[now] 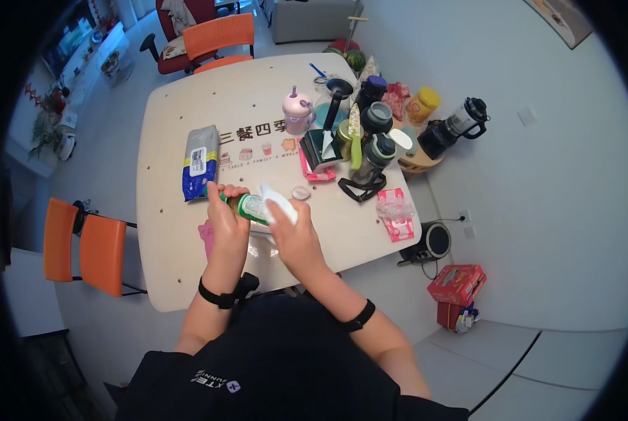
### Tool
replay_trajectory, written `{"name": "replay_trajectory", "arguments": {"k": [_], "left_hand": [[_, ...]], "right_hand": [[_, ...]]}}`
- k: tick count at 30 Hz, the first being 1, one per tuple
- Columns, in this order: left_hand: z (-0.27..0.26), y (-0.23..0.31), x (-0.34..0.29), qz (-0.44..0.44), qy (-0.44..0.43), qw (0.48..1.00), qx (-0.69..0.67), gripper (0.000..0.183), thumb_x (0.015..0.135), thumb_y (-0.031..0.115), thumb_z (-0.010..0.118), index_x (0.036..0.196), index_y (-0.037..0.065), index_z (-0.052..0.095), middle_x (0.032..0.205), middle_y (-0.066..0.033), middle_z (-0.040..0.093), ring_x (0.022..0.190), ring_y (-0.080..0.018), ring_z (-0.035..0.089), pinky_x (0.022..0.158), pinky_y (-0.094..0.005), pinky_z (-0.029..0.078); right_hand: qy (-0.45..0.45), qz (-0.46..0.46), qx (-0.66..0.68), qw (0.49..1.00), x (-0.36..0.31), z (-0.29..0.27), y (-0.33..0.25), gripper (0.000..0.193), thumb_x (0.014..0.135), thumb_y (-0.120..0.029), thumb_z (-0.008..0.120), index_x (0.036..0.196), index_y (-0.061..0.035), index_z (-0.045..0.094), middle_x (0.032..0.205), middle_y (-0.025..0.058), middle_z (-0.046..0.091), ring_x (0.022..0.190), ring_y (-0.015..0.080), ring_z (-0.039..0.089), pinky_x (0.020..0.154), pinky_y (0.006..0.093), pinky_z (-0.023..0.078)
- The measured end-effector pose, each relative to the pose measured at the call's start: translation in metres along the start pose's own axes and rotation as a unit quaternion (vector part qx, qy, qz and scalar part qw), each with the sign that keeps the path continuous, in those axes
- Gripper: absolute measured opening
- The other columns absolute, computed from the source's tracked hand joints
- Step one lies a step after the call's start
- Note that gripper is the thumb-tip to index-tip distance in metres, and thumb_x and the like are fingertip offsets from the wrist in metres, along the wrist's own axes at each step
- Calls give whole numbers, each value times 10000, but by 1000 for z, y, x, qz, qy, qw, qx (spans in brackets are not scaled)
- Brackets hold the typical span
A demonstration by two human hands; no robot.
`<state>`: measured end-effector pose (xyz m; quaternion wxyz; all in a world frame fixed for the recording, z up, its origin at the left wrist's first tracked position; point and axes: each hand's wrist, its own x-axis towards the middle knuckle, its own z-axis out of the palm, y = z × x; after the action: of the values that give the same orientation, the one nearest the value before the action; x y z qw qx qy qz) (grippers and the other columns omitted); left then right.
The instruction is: Cleaning various bottles and containers on a dining table with a cloth.
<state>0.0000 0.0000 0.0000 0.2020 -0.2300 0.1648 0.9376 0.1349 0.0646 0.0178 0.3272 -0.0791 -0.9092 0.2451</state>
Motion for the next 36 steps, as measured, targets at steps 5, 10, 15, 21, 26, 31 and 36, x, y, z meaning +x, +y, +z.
{"name": "replay_trajectory", "arguments": {"k": [5,10,15,21,26,31,36], "left_hand": [[22,4,-35,145,-213,952,163,323,977,333,424,792,75,368,599,-15,357,523,-128,374,535,-289,397],[15,3,-39,80,-370,896,233,335,975,330,432,778,66,367,591,-25,376,504,-129,388,517,-293,412],[-4,-7,-38,-46,-374,861,341,319,967,343,446,807,75,381,585,-12,362,488,-112,396,500,-268,418],[-12,-21,-45,87,-387,566,723,181,869,135,552,897,-43,536,715,-146,604,604,-215,582,571,-335,461],[-11,-23,-53,129,-383,587,701,169,800,115,603,813,-52,580,689,-190,612,627,-289,617,576,-359,472],[-9,-20,-60,-13,-362,598,715,192,843,144,559,846,-47,549,628,-156,589,560,-229,607,531,-322,466],[-8,-17,-47,-71,-330,814,473,192,968,187,429,839,46,409,593,-35,424,478,-127,429,495,-280,431]], "right_hand": [[-92,305,153,935,-5,-4,13,322,989,-223,324,964,21,532,674,184,524,714,379,560,704,381,444],[-128,235,122,956,-21,8,40,326,980,-262,338,915,7,510,657,243,543,632,455,537,586,455,443],[25,258,204,944,10,-22,17,332,986,-231,351,1108,2,552,836,182,619,747,341,604,729,358,473],[-4,-15,104,994,38,-32,2,238,922,-145,477,1107,-13,550,1004,151,599,862,332,599,768,366,481],[6,55,58,997,20,-27,-1,258,816,-75,623,1063,-30,563,995,147,614,838,322,612,696,352,505],[57,150,146,976,11,-33,1,174,778,-58,664,946,-21,636,884,122,663,743,246,657,646,312,510],[65,267,204,939,2,-36,24,139,833,-115,637,925,-12,656,749,47,667,617,65,567,567,231,453]]}}
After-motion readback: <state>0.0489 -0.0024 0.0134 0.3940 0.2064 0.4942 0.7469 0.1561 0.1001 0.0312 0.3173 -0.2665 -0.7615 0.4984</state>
